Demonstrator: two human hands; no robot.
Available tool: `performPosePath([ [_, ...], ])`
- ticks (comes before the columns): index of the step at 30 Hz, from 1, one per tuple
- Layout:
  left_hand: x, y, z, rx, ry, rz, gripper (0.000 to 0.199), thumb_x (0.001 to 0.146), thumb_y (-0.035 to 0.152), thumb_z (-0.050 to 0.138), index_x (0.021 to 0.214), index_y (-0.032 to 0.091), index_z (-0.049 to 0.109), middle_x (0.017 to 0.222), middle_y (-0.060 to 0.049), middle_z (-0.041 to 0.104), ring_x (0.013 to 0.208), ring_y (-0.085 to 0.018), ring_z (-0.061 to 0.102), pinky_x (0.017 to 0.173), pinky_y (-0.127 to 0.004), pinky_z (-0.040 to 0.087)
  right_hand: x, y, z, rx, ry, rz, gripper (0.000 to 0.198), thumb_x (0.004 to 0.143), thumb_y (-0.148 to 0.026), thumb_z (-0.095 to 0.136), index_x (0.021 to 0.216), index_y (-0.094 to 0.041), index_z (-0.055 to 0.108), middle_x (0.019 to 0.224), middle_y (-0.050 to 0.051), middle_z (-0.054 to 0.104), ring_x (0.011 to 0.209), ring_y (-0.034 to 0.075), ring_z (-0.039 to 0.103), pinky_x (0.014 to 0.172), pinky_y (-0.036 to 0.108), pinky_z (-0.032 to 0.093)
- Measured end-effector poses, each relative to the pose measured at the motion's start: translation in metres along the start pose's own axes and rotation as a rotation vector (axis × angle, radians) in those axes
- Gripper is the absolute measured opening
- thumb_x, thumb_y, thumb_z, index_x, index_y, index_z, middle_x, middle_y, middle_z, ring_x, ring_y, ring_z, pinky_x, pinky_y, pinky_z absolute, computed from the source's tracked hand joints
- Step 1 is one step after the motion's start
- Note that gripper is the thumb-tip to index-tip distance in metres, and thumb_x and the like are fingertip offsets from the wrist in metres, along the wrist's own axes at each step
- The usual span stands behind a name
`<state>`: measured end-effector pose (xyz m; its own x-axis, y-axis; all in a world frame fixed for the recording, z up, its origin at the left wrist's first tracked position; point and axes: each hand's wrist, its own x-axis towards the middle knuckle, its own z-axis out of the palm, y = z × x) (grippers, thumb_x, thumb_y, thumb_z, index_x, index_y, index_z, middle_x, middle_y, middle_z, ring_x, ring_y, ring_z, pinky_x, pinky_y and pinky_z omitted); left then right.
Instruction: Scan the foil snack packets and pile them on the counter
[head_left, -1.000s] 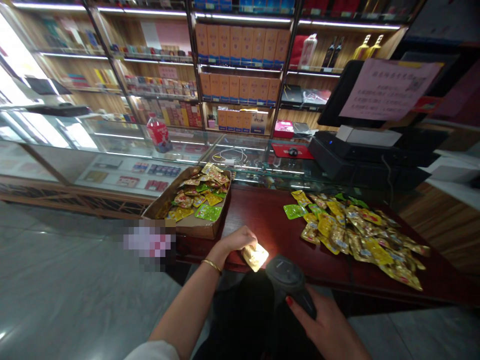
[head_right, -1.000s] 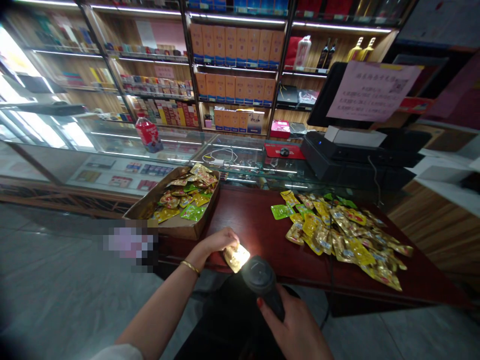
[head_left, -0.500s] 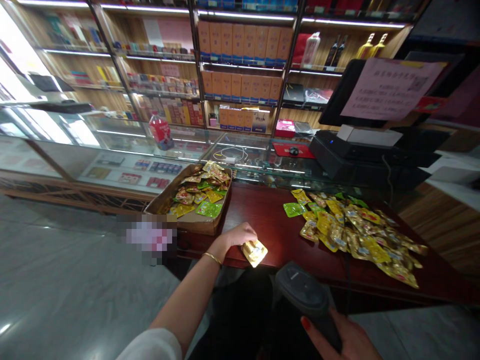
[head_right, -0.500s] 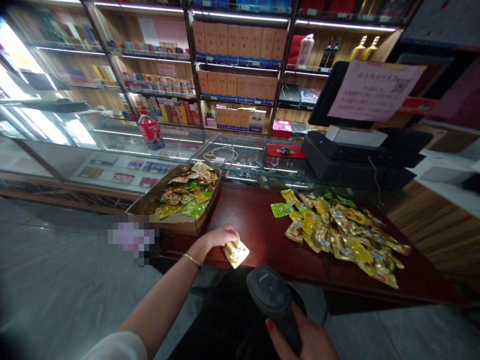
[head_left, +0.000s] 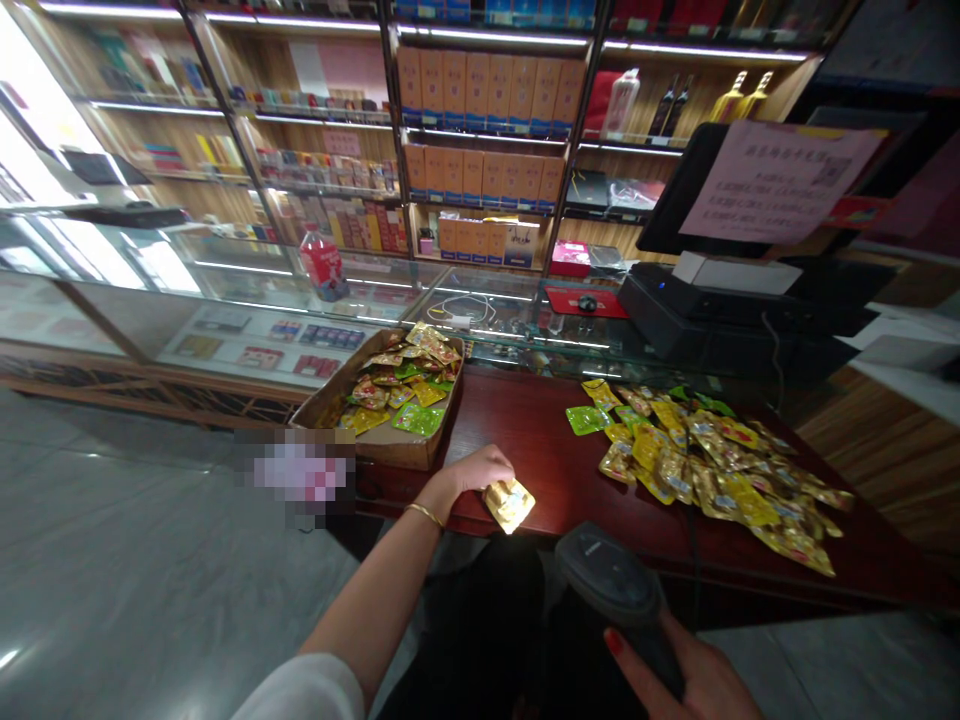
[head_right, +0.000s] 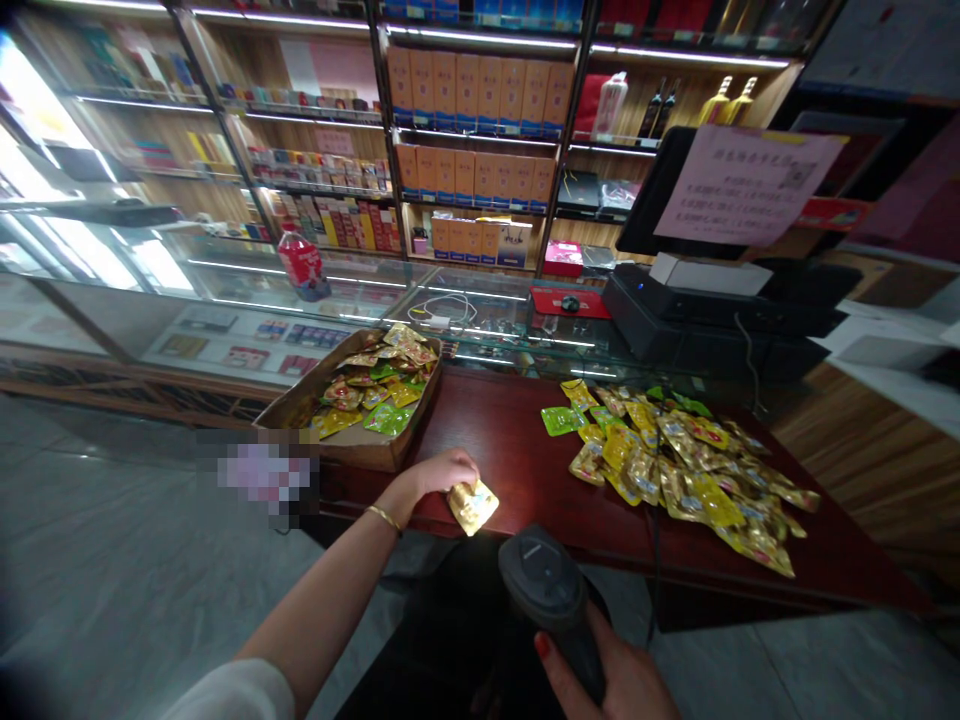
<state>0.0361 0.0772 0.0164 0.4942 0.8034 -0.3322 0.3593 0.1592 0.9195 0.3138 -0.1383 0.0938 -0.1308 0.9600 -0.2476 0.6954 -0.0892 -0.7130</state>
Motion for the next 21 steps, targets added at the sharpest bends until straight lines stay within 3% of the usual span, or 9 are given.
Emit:
performPosePath([
  [2,0.000,0.000,0.000,-0.003,-0.003,0.004,0.015,0.059,0.026,0.061,0.056,0.013,0.067,0.048,0.001,0.054,0.046,-0.011,0.044,0.046,-0.023,0.025,0.003,-0.003,0.003,0.014,0.006,-0.010,0.054,0.091,-0.061,0.050,0.126,-0.025,0.069,0.058,0.001,0.072,0.044,0.021,0.065,0.044,0.026,0.050],
  [6,0.000,0.000,0.001,-0.012,-0.015,0.015,0.016,0.060,0.027,0.061,0.052,0.013,0.064,0.046,0.002,0.050,0.043,-0.010,0.040,0.045,-0.023,0.022,0.009,-0.008,0.008,0.038,-0.012,0.000,0.053,0.090,-0.062,0.050,0.121,-0.024,0.071,0.074,0.003,0.078,0.049,0.019,0.067,0.049,0.025,0.051],
  [11,0.001,-0.001,0.000,-0.020,-0.021,0.028,0.016,0.059,0.026,0.060,0.055,0.013,0.066,0.047,0.002,0.051,0.045,-0.010,0.042,0.046,-0.023,0.025,0.011,-0.016,0.010,0.038,0.070,0.033,0.056,0.089,-0.065,0.049,0.119,-0.023,0.071,0.055,-0.001,0.069,0.045,0.020,0.064,0.046,0.026,0.047],
  [16,0.002,-0.003,-0.001,-0.027,-0.034,0.033,0.016,0.059,0.027,0.061,0.053,0.013,0.064,0.046,0.002,0.050,0.044,-0.010,0.041,0.045,-0.023,0.024,0.017,-0.022,0.014,0.031,0.038,0.013,0.051,0.090,-0.064,0.048,0.108,-0.023,0.072,0.061,0.000,0.071,0.049,0.020,0.065,0.051,0.026,0.049],
  [21,0.003,-0.004,-0.002,-0.028,-0.035,0.037,0.015,0.060,0.026,0.061,0.053,0.013,0.064,0.047,0.002,0.051,0.044,-0.010,0.042,0.045,-0.023,0.025,0.019,-0.021,0.015,0.027,0.064,0.011,0.056,0.091,-0.067,0.046,0.110,-0.021,0.072,0.058,0.000,0.067,0.049,0.020,0.063,0.049,0.026,0.047],
])
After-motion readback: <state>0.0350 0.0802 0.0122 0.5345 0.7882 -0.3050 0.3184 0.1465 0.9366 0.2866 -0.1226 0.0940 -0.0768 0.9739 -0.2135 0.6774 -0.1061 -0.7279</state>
